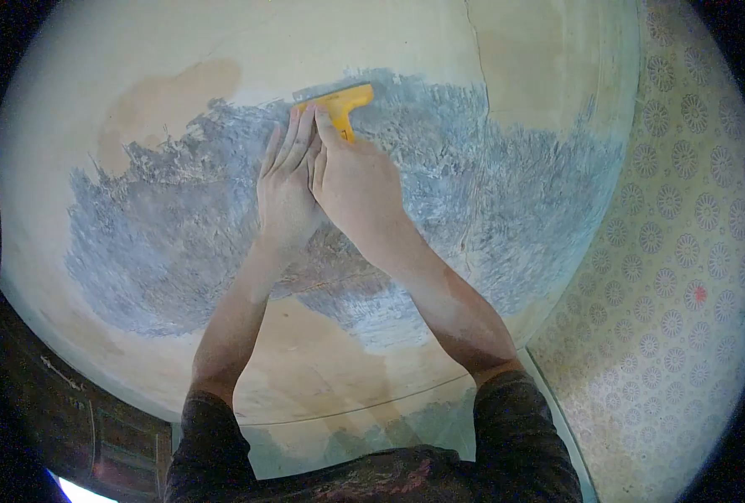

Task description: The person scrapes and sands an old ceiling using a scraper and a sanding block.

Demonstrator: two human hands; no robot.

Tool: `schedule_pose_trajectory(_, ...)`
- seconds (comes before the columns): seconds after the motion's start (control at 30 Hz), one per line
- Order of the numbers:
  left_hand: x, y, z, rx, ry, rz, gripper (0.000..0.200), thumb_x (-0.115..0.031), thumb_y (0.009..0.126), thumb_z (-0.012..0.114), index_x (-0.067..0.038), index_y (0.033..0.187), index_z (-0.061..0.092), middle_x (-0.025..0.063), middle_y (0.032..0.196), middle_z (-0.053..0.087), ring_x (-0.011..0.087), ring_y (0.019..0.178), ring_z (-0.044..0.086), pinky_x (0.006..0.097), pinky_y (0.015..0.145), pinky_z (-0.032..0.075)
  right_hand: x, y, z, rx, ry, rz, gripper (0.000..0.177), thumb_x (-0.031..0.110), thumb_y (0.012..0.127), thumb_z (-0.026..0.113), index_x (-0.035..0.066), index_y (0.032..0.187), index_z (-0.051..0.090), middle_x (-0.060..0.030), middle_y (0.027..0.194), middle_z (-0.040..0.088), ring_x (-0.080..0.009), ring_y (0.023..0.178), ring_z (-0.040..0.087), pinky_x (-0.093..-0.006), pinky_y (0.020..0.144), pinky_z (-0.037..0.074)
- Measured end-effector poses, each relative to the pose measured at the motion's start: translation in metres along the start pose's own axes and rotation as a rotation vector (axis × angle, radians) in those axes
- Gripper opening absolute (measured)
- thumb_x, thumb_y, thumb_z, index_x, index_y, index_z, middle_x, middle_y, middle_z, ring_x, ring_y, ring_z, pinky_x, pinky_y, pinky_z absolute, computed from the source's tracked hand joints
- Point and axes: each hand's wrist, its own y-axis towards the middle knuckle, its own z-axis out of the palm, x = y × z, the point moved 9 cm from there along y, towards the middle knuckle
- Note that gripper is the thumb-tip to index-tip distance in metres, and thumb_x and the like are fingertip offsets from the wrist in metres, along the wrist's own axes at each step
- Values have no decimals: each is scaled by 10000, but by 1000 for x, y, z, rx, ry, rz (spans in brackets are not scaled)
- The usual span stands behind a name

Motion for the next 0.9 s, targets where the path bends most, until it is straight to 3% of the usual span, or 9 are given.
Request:
schedule_pose_trajectory(0.67,17,5,-5,-21,14,-26,533,-215,906,619,-64,1416,577,110,1567,439,288,1473,376,512,1207,275,8,11,4,21,55,-13,456,190,952,558,68,1391,576,-148,654,634,-308,592,675,-420,535,552)
schedule_pose_trajectory(0.77,10,0,-11,-17,-25,-50,519,-214,922,608,-67,1418,574,109,1574,428,293,1476,368,508,1208,272,17,7,-4,-71,-59,-73,462,192,944,563,60,1387,577,-154,656,636,-307,591,674,-417,537,551)
schedule_pose_trajectory(0.83,12,2,-12,-4,-48,-70,498,-213,945,589,-70,1422,570,109,1581,416,298,1480,359,501,1212,265,14,11,-3,-1,56,20,444,146,960,539,115,1400,583,-204,711,654,-357,678,682,-467,642,564)
schedule_pose_trajectory(0.9,16,7,-10,-31,16,-35,541,-199,897,627,-65,1418,574,107,1565,442,289,1471,378,505,1211,272,13,13,-3,-49,24,-37,457,171,952,551,86,1400,572,-182,692,648,-335,633,675,-445,591,557)
